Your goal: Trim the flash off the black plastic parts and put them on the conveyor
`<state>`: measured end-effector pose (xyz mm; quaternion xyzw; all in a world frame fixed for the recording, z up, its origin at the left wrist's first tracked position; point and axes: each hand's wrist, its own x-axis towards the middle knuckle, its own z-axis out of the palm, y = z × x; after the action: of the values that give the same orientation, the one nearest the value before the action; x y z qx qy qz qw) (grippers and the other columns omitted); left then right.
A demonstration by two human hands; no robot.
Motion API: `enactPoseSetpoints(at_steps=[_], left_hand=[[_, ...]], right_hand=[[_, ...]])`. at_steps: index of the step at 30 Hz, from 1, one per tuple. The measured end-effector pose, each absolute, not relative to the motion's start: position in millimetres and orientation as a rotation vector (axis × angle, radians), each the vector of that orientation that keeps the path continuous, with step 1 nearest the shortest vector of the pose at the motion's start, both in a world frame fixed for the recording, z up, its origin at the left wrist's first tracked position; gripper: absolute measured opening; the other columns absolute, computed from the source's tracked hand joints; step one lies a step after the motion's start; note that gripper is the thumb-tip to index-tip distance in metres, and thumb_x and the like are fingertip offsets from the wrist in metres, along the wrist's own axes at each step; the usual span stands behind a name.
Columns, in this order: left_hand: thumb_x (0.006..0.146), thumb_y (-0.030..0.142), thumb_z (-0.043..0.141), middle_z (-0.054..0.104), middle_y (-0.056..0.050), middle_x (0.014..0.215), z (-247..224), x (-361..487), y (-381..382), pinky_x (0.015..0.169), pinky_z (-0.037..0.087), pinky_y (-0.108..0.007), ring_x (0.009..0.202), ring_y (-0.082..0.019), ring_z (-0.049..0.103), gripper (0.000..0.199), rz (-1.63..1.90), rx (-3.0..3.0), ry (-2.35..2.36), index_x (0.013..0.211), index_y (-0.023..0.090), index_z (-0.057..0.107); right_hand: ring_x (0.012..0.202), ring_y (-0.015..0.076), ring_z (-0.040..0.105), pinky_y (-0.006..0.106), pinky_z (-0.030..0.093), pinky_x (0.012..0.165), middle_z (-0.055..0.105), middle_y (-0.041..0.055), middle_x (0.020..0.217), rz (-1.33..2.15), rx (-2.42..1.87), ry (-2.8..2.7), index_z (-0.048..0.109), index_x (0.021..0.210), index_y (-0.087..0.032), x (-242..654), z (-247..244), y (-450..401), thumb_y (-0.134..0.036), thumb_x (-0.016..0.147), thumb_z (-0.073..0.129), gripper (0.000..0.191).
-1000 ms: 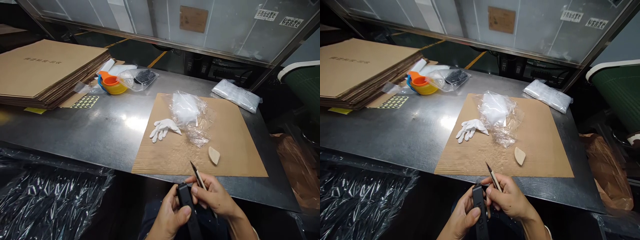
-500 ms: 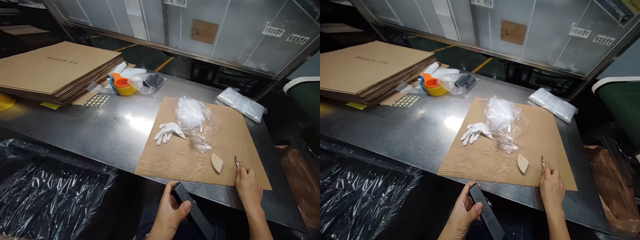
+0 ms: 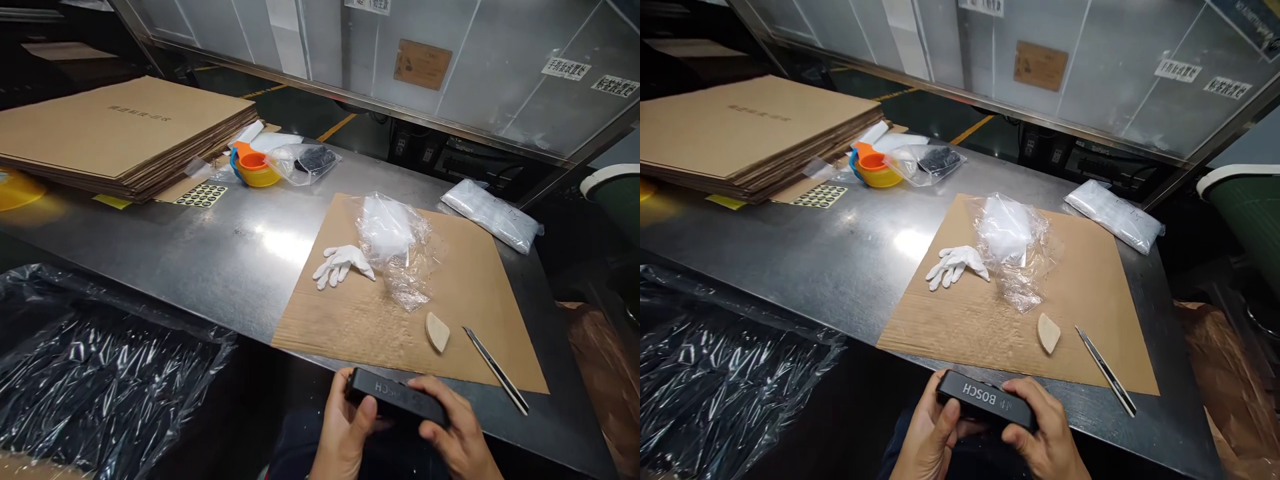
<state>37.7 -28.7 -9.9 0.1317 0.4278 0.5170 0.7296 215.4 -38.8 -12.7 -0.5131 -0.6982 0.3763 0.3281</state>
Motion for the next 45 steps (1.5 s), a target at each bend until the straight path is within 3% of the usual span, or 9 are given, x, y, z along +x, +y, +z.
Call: enactPoseSetpoints(at_steps=[4,8,12,17,24,31,37,45], left_hand=[[0.083,0.055,0.047,0.067,-0.008,0.078,-7,23,-33,0.067,0.051,-0.037,0.074,-0.023,0.063,0.041,0.958,0.347,0.837,0.086,0.016,0.058],[0.077,0.047,0.06,0.067,-0.012,0.099,-5,13,-38,0.078,0.047,-0.037,0.09,-0.026,0.062,0.034,0.923,0.542,0.788,0.091,0.016,0.063],[0.075,0.042,0.065,0.062,-0.013,0.116,-11,12,-44,0.096,0.037,-0.044,0.11,-0.03,0.055,0.031,0.95,0.593,0.721,0.095,0.019,0.063],[0.074,0.037,0.068,0.056,-0.014,0.127,-19,12,-51,0.098,0.037,-0.045,0.117,-0.031,0.051,0.028,0.927,0.618,0.667,0.097,0.021,0.062],[0.077,0.035,0.066,0.064,-0.01,0.118,-16,11,-56,0.084,0.052,-0.038,0.106,-0.027,0.06,0.039,0.974,0.749,0.791,0.115,0.03,0.061],[0.072,0.033,0.069,0.071,-0.011,0.1,-17,12,-58,0.061,0.057,-0.031,0.075,-0.025,0.068,0.039,1.095,0.869,0.983,0.111,0.028,0.067],[0.069,0.036,0.072,0.071,-0.013,0.102,-19,12,-58,0.082,0.053,-0.038,0.094,-0.031,0.066,0.034,1.209,1.032,1.076,0.101,0.024,0.072],[0.065,0.026,0.077,0.072,-0.01,0.099,-13,12,-58,0.08,0.055,-0.036,0.088,-0.028,0.069,0.028,1.387,1.055,1.15,0.093,0.026,0.074]], right_hand=[[0.088,0.0184,0.059,0.023,0.045,0.078,0.063,-0.0002,0.096,1.156,-1.372,-1.699,0.059,0.107,-0.036,230,-21,-35,-0.059,0.078,0.055,0.038],[0.086,0.0188,0.055,0.027,0.043,0.076,0.058,0.0016,0.093,1.462,-1.216,-1.453,0.056,0.106,-0.031,231,-16,-26,-0.06,0.077,0.056,0.042],[0.09,0.0185,0.05,0.029,0.041,0.078,0.053,0.0024,0.096,1.547,-1.137,-1.251,0.051,0.109,-0.029,220,-12,-20,-0.054,0.079,0.056,0.039],[0.087,0.0165,0.046,0.028,0.04,0.076,0.05,0.0025,0.1,1.548,-1.131,-1.162,0.05,0.11,-0.028,213,-17,-17,-0.049,0.08,0.057,0.038],[0.089,0.0167,0.049,0.027,0.041,0.078,0.053,0.0034,0.099,1.529,-1.183,-1.09,0.051,0.112,-0.026,208,-26,-13,-0.045,0.082,0.056,0.035],[0.083,0.0167,0.052,0.027,0.044,0.07,0.055,0.0033,0.098,1.595,-1.209,-1.009,0.052,0.111,-0.027,202,-26,-11,-0.044,0.081,0.057,0.035],[0.083,0.0167,0.052,0.03,0.044,0.074,0.054,0.0032,0.096,1.627,-1.191,-0.984,0.052,0.109,-0.026,199,-30,-8,-0.045,0.081,0.058,0.034],[0.087,0.0178,0.051,0.03,0.042,0.078,0.055,0.0042,0.098,1.623,-1.176,-0.949,0.054,0.106,-0.024,193,-29,-6,-0.046,0.077,0.06,0.036]])
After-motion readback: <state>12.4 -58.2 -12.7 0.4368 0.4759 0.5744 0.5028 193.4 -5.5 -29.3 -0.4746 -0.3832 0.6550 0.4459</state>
